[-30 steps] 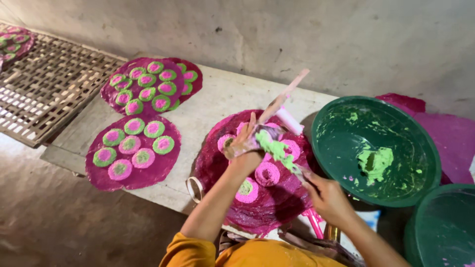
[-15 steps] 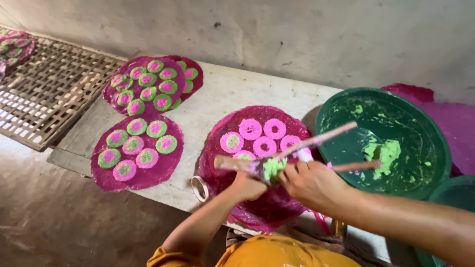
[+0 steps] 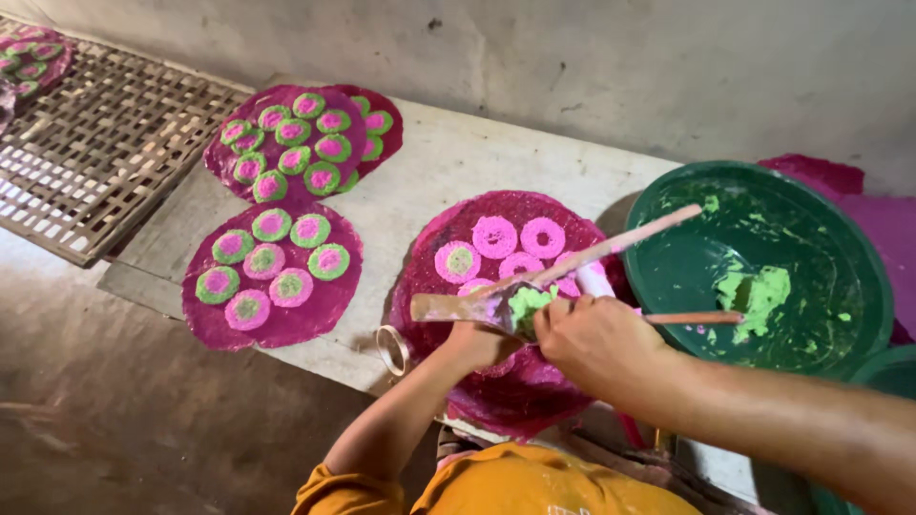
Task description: The person uses a wooden press tool to form layers of green and pink dough onto round mats.
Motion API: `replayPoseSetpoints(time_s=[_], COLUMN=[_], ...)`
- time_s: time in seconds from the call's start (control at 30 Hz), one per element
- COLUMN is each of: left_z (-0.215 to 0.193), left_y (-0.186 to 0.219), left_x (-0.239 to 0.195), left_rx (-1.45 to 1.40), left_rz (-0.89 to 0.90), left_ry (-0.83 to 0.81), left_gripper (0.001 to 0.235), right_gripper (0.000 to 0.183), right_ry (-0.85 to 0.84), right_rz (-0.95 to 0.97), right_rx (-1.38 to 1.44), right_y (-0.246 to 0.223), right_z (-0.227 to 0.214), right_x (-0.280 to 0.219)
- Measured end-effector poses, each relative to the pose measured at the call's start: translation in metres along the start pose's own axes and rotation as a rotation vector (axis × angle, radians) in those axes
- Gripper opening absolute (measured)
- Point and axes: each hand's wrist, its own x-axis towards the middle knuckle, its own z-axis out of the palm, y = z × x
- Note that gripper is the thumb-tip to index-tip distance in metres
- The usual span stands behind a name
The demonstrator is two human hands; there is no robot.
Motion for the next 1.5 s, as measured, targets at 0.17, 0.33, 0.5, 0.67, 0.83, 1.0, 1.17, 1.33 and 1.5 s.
replayPoseSetpoints(time_s=[0.17,0.33,0.5,0.67,0.83,1.0,1.17,1.33,1.5], left_z=[-0.024,-0.044,-0.033,-0.052,-0.057,-0.015,-0.021,-0.004,0.017], left_y=[-0.002,-0.007,0.015,0.013,-0.008,-0.026,-0.040,0.000,-0.003], left_x=[0.016,0.022,0.024,0.023,0.025,0.037,0.043,0.068,0.099], left_rx=[-0.139,0.047,0.019,-0.024,0.117,0.261,0.358,0.178,0.441], left_rz=[-0.632,-0.292,-0.239,-0.633,-0.528,-0.380,-0.275,-0.615,-0.231], left_ry=[-0.463,-0.130,-0.091,-0.259,0.193,0.354,0.162,-0.013,0.362], left_gripper=[0.028,0.043,0.043,0.040,0.030,0.054,0.058,0.092,0.074], right_gripper=[0.037,0.021,0.018,0.032,0.035,0.042,0.038,0.044,0.043], right_ry=[0.018,-0.029,0.006,0.243,0.463,0.770,0.639,0.589,0.836], right_rz=[0.095,0.187,0.098,0.172,0.524,0.459,0.502,0.739,0.577], right_rx=[0.080,0.075,-0.085,0.090,0.661,1.142,1.398,1.704,1.269], right_y=[0.021,0.030,-0.014,0.005,0.019,-0.031,-0.028,0.007,-0.012], right_z=[-0.020,-0.050,-0.007,0.002,0.010,0.089,0.151,0.162,0.170], right_x=[-0.044,-0.051,-0.001,-0.043,-0.061,-0.002,-0.033,-0.042,-0.030])
